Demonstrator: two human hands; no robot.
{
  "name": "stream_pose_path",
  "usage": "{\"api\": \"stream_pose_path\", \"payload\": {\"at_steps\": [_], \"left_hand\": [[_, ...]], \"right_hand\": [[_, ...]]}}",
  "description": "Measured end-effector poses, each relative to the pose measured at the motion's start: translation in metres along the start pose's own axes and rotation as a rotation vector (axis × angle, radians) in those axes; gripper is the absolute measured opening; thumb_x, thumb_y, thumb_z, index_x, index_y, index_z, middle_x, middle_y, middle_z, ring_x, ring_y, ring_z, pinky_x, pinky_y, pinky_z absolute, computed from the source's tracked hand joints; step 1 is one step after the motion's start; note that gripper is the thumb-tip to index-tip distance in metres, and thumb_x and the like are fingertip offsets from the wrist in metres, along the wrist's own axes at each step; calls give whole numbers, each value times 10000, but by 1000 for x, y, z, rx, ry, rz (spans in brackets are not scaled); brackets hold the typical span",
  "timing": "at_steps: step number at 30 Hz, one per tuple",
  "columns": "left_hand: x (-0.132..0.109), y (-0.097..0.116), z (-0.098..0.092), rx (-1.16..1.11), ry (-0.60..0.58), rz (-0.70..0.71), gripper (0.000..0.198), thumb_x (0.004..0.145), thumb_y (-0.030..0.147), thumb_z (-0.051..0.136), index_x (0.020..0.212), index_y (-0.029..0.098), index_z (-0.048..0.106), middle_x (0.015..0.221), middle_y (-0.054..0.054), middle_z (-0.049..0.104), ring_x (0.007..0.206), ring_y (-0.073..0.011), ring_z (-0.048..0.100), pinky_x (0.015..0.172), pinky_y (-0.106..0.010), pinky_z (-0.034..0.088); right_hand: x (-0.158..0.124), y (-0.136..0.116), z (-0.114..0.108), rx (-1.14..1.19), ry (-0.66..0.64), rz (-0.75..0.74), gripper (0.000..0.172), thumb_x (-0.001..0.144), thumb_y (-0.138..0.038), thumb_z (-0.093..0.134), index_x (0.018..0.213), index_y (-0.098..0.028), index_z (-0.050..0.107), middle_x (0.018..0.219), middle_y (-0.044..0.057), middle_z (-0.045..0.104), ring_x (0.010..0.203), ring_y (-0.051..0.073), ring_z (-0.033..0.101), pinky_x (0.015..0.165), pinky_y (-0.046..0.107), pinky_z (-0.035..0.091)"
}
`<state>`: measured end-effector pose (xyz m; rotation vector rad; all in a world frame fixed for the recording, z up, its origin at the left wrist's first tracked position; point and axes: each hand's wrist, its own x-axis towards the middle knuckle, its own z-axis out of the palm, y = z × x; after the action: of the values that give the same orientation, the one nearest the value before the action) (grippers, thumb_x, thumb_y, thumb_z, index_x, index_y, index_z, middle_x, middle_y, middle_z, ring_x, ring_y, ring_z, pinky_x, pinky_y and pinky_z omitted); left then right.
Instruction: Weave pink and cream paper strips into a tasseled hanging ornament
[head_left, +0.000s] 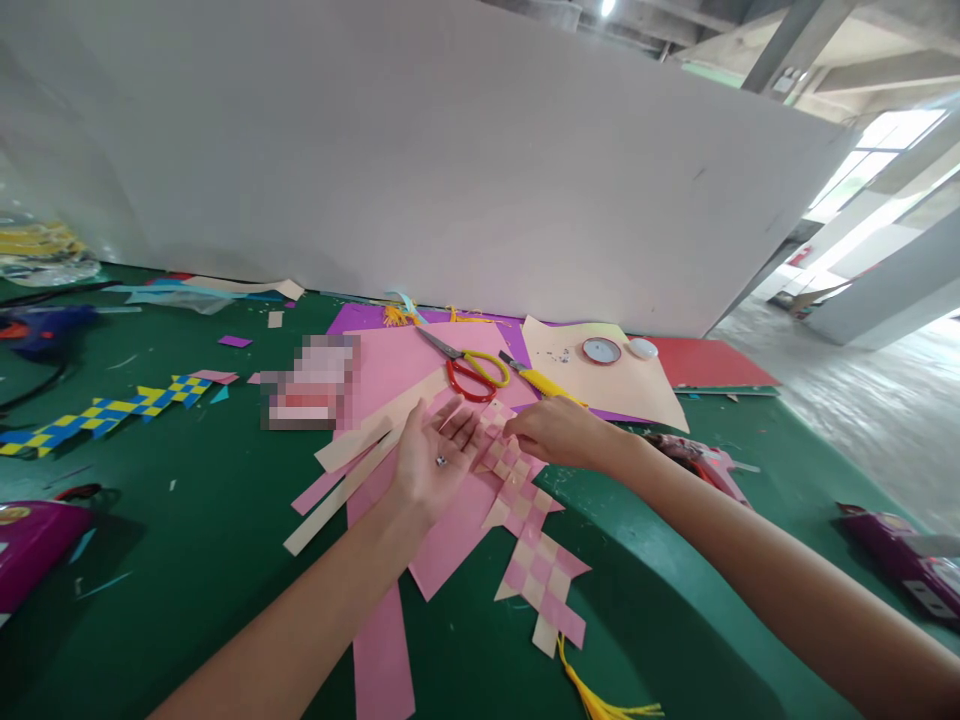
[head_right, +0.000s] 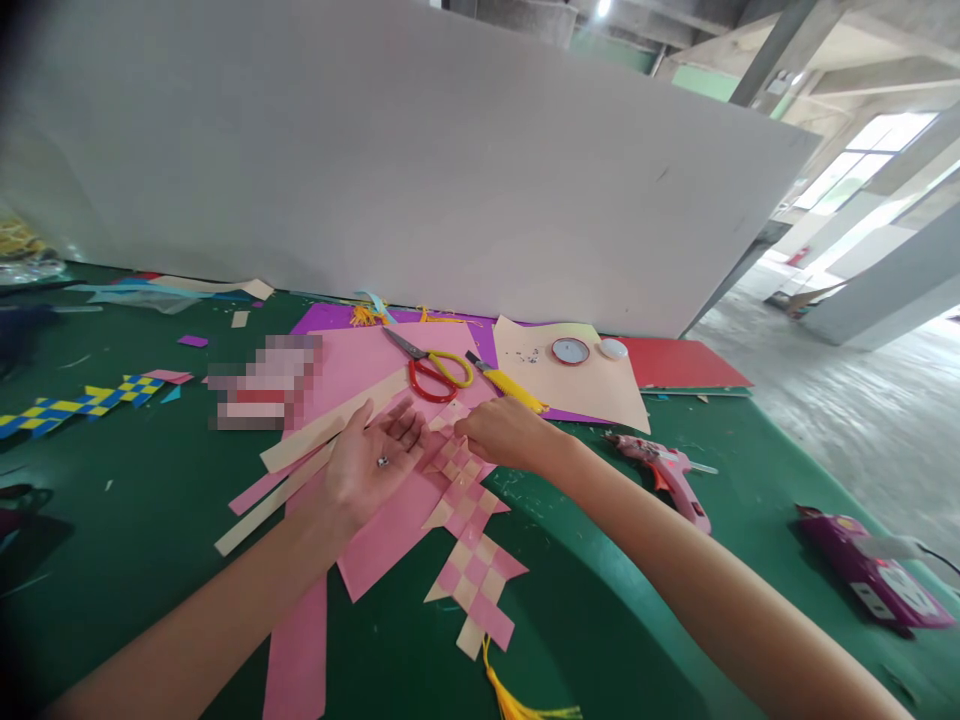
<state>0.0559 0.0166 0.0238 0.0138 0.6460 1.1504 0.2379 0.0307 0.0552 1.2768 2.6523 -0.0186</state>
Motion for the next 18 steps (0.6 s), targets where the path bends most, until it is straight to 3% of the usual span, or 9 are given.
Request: {"api": "stream_pose_path", "payload": {"at_steps": [9, 12, 15, 18], "left_hand": [[-1, 0, 1, 11, -9, 6, 322, 941, 335, 408, 907, 96, 621, 724, -92, 614, 668, -170, 626, 695, -319, 561], [-2, -1, 1, 33, -19, 12, 332, 941, 349, 409, 935, 93, 621, 747, -103, 634, 716, -185, 647, 754, -340, 558], [-4, -2, 3, 95, -20, 5, 383, 948, 381, 387, 1015, 85, 620, 859, -142, 663, 810, -202, 663, 782, -324, 550], [-9, -2, 5, 186, -81, -31, 417, 958, 399, 353, 1103, 111, 617, 950, -142, 675, 863, -191, 663, 721, -256, 545]], "right_hand": [[1, 2, -4, 13, 10, -10, 288, 838, -162, 429, 947, -221, 689, 768, 30, 693, 699, 156, 607, 546, 253, 283], [0, -2, -10, 66, 126, 42, 289, 864, -184, 406, 992, -209, 663, 797, 24, 690, 689, 138, 588, 578, 250, 312], [-1, -16, -19, 232, 271, 54, 276, 849, -191, 428, 1029, -203, 638, 699, -7, 643, 598, 102, 529, 566, 231, 310], [-1, -34, -26, 345, 280, -33, 227, 827, -182, 459, 956, -188, 646, 660, -23, 604, 556, 82, 475, 542, 222, 283]]}}
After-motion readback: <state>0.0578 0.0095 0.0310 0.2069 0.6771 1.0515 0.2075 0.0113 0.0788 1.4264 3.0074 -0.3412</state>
